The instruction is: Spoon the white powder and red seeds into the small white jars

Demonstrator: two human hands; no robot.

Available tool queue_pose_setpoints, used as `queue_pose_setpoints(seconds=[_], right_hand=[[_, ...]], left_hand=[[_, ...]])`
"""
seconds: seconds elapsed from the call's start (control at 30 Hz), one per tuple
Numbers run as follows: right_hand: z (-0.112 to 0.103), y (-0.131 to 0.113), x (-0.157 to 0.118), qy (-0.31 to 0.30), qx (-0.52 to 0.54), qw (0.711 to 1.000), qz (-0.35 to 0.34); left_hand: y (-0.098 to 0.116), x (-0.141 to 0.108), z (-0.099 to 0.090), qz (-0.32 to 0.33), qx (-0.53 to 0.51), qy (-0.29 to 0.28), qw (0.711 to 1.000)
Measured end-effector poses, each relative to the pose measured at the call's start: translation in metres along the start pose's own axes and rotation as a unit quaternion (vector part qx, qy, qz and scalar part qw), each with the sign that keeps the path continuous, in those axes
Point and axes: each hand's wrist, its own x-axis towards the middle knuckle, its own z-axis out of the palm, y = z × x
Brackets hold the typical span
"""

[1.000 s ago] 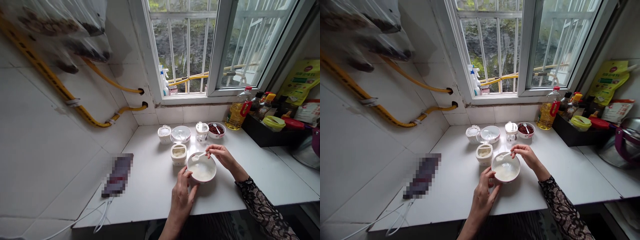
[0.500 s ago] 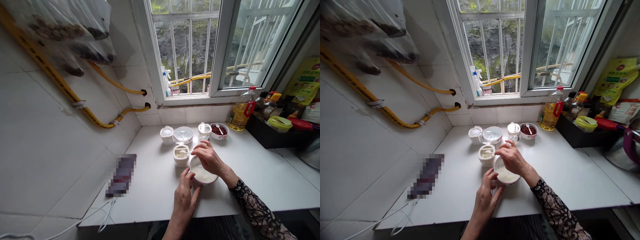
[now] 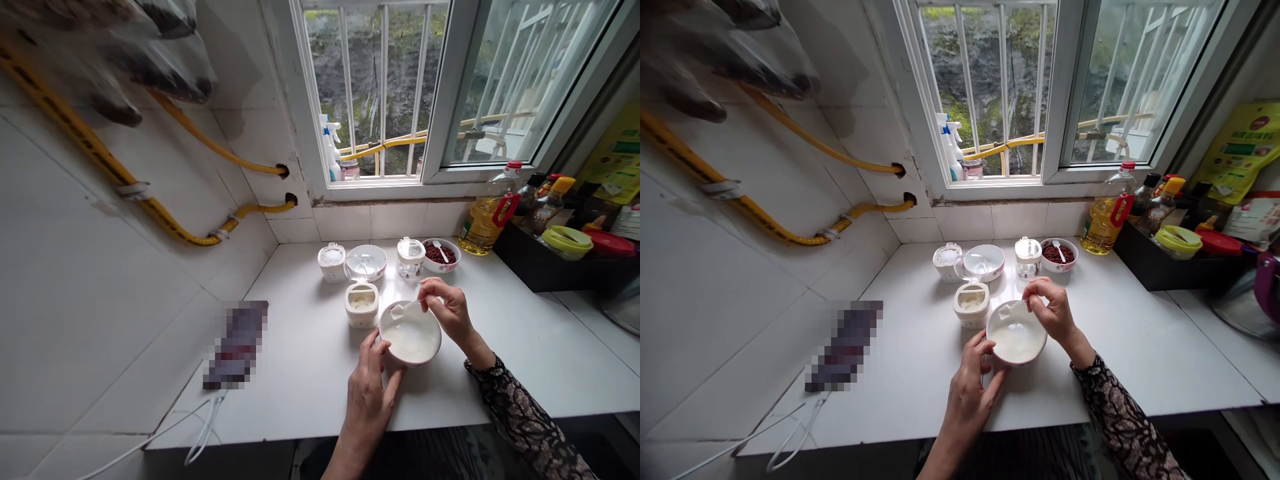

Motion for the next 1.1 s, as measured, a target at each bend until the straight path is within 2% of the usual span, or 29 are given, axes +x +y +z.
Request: queue_pose_setpoints(seconds=[0.13, 0.2, 0.33, 0.57, 0.73, 0.9, 1.1], right_hand=[[0.002, 0.005, 0.001, -0.081, -0.075, 0.993, -0.045], [0.006, 0.005, 0.001, -0.129, -0.080, 0.987, -0.057], [0.011, 0.004, -0.001, -0.169, -0.023, 0.985, -0.010], [0.008, 0.005, 0.004, -0.107, 0.078, 0.980, 0.147], [0.009, 0.008, 0.008, -0.064, 0.224, 0.933, 0.274], [0.008, 0.013, 0.009, -0.034, 0.283, 0.905, 0.314], [0.003, 0.016, 0.009, -0.010, 0.311, 0.895, 0.319]], left_hand=[[0.001, 0.000, 0.001, -0.003, 0.000, 0.002, 1.000], [0.000, 0.000, 0.001, -0.003, -0.001, 0.004, 1.000], [0.000, 0.000, 0.003, -0.004, 0.002, 0.001, 1.000], [-0.001, 0.000, 0.006, -0.009, -0.003, -0.005, 1.000], [-0.001, 0.001, 0.005, -0.006, -0.011, 0.000, 1.000], [-0.003, 0.001, 0.003, 0.002, -0.002, -0.003, 1.000], [0.000, 0.000, 0.000, 0.003, 0.000, -0.010, 1.000]])
